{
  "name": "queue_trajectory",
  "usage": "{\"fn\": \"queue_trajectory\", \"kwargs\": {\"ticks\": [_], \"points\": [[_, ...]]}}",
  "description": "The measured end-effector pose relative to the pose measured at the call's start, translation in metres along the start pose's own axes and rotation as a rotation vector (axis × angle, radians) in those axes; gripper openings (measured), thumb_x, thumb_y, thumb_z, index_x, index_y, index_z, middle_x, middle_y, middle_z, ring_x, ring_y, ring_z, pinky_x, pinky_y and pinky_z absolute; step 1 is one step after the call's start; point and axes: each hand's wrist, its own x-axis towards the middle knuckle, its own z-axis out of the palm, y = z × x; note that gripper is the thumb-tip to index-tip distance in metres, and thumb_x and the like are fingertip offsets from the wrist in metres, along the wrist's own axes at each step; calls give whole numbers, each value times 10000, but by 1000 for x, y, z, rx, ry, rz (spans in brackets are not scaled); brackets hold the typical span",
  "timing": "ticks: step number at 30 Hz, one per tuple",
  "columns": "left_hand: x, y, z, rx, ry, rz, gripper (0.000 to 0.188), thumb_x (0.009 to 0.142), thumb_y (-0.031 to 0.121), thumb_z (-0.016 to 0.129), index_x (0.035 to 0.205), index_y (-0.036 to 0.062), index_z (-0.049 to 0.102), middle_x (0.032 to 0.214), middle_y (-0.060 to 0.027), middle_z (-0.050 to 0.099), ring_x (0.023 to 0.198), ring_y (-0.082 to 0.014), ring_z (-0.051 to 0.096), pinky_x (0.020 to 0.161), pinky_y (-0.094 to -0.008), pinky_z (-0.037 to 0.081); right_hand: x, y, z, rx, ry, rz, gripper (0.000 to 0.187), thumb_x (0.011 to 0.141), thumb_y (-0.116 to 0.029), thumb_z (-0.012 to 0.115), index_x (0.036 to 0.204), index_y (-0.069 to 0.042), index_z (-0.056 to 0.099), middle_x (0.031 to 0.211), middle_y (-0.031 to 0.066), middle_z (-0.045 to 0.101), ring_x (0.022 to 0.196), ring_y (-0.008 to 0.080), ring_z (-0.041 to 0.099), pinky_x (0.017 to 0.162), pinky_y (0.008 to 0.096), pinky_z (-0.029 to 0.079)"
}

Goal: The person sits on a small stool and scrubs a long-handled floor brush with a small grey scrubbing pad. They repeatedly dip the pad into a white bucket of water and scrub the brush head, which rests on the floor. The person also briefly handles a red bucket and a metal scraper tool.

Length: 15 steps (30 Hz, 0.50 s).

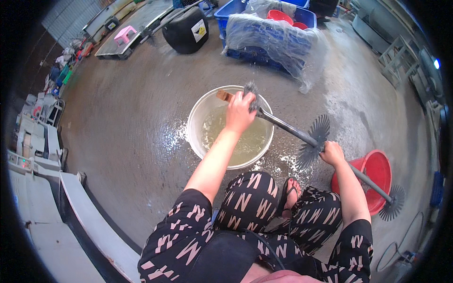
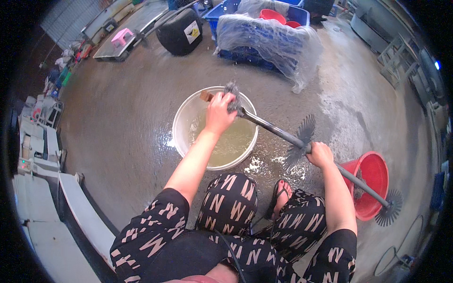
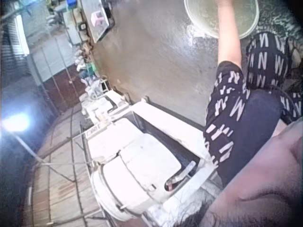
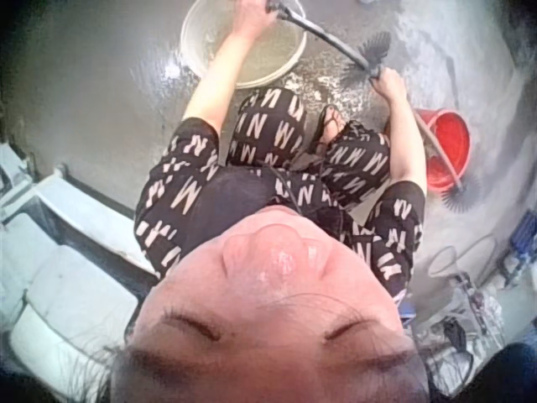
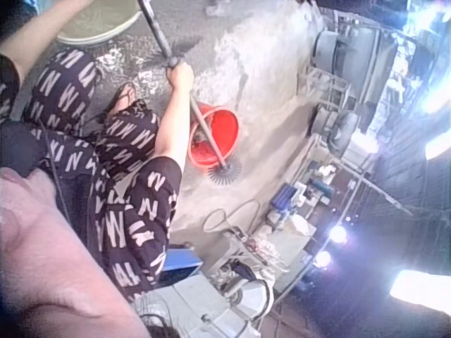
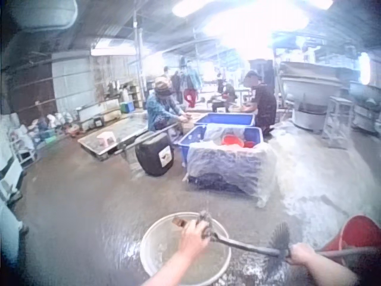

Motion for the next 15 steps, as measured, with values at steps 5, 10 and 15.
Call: {"fn": "queue_trajectory", "kwargs": {"ticks": [5, 10, 15], "points": [[-28, -4, -2, 60, 0, 55, 363, 589, 52, 738, 895, 115, 554, 905, -115, 550, 888, -326, 582, 741, -420, 491, 0, 3, -2, 43, -55, 43, 256, 696, -218, 659, 851, -15, 671, 892, 229, 656, 886, 363, 639, 806, 451, 511], [-11, 3, -16, -30, 48, -31, 342, 623, 70, 723, 928, 92, 570, 919, -115, 588, 926, -309, 584, 781, -394, 482, 1, 8, -2, 72, -34, 35, 252, 703, -219, 649, 859, -22, 674, 896, 223, 660, 892, 363, 639, 812, 447, 512], [-5, 6, 2, 132, 45, 68, 447, 613, 149, 796, 979, 77, 549, 926, -105, 584, 922, -320, 564, 805, -398, 464, 0, 3, -12, 94, -71, 36, 254, 702, -235, 639, 865, -44, 680, 897, 211, 664, 900, 348, 642, 813, 442, 511]]}}
